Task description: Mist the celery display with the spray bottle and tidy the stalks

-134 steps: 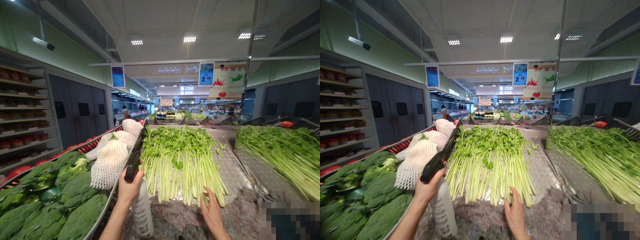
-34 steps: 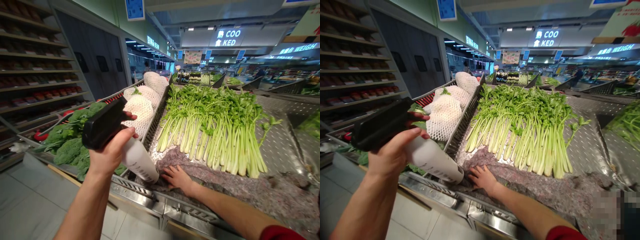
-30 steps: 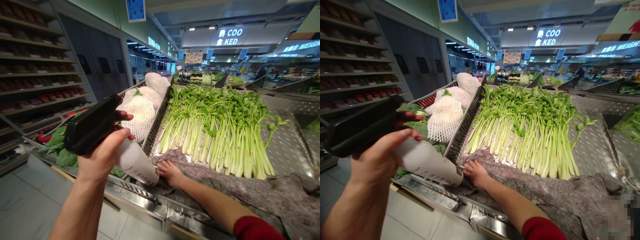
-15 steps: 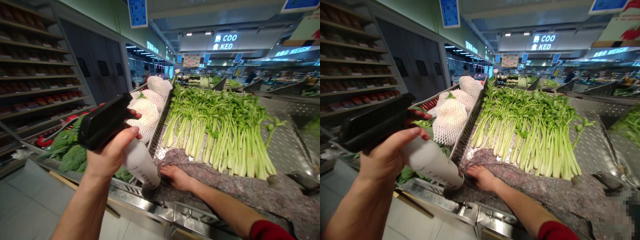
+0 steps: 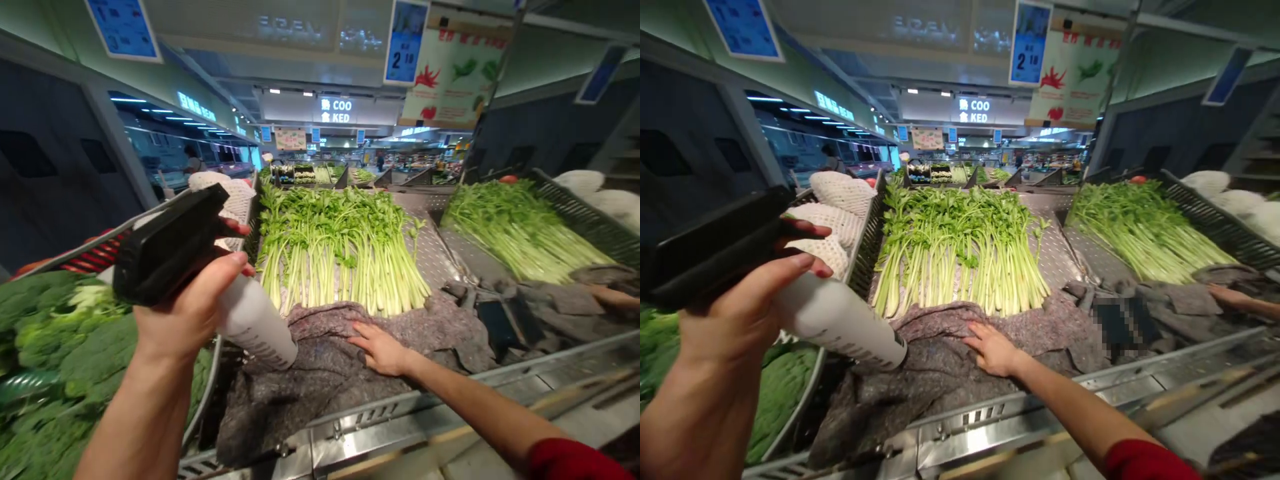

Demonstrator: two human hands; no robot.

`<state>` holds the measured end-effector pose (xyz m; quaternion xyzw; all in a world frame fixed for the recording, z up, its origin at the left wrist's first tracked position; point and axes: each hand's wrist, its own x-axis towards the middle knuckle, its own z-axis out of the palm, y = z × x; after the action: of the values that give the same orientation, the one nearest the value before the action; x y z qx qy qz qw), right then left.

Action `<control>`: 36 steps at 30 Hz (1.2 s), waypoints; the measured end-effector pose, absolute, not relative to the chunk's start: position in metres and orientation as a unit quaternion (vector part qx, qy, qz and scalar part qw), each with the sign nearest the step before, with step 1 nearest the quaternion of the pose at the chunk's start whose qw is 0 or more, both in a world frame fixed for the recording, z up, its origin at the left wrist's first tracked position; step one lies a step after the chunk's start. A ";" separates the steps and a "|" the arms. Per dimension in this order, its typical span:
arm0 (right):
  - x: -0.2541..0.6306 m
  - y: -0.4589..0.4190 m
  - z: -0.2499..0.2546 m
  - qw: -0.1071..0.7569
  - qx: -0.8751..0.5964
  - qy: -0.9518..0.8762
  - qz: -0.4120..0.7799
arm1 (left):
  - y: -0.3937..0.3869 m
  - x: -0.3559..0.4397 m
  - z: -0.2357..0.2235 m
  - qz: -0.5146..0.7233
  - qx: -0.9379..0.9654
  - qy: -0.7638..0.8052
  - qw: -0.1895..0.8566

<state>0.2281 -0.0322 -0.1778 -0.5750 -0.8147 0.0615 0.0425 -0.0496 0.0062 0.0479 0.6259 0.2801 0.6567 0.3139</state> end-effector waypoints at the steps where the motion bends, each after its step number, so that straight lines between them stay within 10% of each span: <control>1: 0.233 -0.039 -0.172 0.064 -0.572 -0.816 0.056 | 0.008 -0.046 0.048 0.654 0.628 0.279 0.316; 8: 0.299 -0.089 -0.187 0.020 -0.784 -0.617 0.073 | 0.015 -0.034 0.027 0.633 0.633 0.314 0.317; 36: 0.256 -0.005 -0.167 0.112 -0.640 -0.759 0.043 | -0.001 0.021 0.022 0.628 0.627 0.410 0.210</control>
<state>0.2564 -0.0055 -0.1673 -0.6395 -0.7593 0.0427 0.1124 0.0206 -0.0012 0.0218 0.6271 0.4098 0.6282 0.2102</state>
